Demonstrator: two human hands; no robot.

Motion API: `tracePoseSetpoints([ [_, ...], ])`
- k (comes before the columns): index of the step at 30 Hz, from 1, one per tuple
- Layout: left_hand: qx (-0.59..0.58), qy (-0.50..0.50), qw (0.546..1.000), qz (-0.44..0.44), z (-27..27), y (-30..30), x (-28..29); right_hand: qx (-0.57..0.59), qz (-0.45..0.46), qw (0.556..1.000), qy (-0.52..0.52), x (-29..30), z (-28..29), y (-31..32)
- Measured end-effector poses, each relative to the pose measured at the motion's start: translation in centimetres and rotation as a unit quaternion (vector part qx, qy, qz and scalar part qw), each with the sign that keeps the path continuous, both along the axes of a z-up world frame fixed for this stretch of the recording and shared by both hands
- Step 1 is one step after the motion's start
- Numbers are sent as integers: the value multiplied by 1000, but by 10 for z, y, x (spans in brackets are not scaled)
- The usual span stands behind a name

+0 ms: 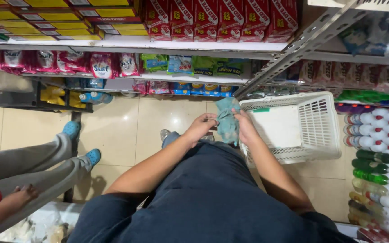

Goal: Wiping down product boxes and organizing them on a grocery store shelf using a cloth.

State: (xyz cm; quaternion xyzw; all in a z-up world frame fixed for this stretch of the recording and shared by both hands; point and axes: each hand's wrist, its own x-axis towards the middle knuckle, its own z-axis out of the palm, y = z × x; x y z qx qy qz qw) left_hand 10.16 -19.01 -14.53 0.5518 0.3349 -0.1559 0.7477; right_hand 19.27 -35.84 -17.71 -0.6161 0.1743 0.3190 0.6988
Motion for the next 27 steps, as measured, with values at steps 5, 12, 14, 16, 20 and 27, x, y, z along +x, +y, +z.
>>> tracePoseSetpoints([
  [5, -8, 10, 1000, -7, 17, 0, -2, -10, -35, 999, 10, 24, -51, -22],
  [12, -14, 20, 999, -31, 14, 9, 3, 26, -129, 980, 151, 48, -241, -116],
  [14, -14, 22, 999, -30, 15, 12, 5, 22, -134, 979, 150, 42, -265, -120],
  [16, -18, 24, 999, -29, 17, 14, 7, 15, -140, 979, 150, 36, -259, -121],
  [20, 47, -33, 997, -59, 18, 26, 19, -206, -96, 974, 24, 46, -285, -143],
  [27, 396, -197, 884, -150, 61, 70, 43, -436, 161, 863, -197, 75, -105, -55],
])
